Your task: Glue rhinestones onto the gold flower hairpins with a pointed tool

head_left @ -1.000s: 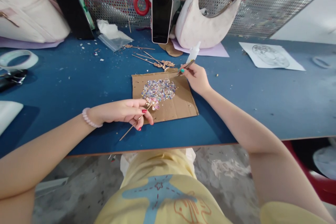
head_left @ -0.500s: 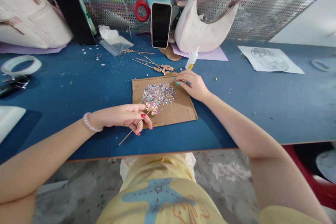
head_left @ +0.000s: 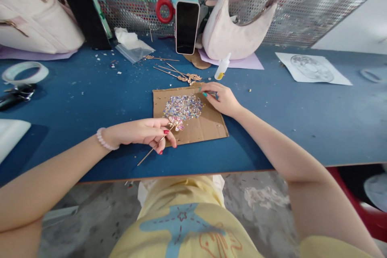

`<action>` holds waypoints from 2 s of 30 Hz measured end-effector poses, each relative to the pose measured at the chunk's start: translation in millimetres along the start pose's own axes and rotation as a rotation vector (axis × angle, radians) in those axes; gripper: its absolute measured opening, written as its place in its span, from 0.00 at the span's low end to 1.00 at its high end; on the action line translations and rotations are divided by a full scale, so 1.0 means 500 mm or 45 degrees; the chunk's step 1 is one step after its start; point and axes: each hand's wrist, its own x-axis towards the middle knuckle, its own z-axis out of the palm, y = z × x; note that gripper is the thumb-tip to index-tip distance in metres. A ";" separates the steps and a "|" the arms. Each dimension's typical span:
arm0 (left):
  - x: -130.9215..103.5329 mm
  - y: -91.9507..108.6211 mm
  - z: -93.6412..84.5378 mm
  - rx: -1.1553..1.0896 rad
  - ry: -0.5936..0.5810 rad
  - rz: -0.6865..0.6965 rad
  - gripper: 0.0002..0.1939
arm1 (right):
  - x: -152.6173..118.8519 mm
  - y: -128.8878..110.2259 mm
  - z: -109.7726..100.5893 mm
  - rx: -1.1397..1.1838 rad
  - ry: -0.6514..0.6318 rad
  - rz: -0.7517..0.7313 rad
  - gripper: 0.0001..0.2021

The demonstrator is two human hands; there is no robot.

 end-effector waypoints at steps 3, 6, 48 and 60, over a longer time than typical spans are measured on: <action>0.003 -0.007 -0.007 -0.001 -0.016 0.007 0.14 | 0.000 0.002 0.003 0.050 0.019 0.081 0.13; 0.006 -0.014 -0.014 -0.009 -0.030 0.003 0.14 | 0.001 0.007 0.006 0.120 0.053 0.179 0.12; 0.007 -0.009 -0.015 -0.219 0.459 0.312 0.13 | -0.020 -0.146 0.023 1.026 -0.125 0.320 0.22; 0.006 -0.009 -0.009 -0.122 0.393 0.298 0.13 | -0.022 -0.151 0.030 0.731 -0.127 0.062 0.22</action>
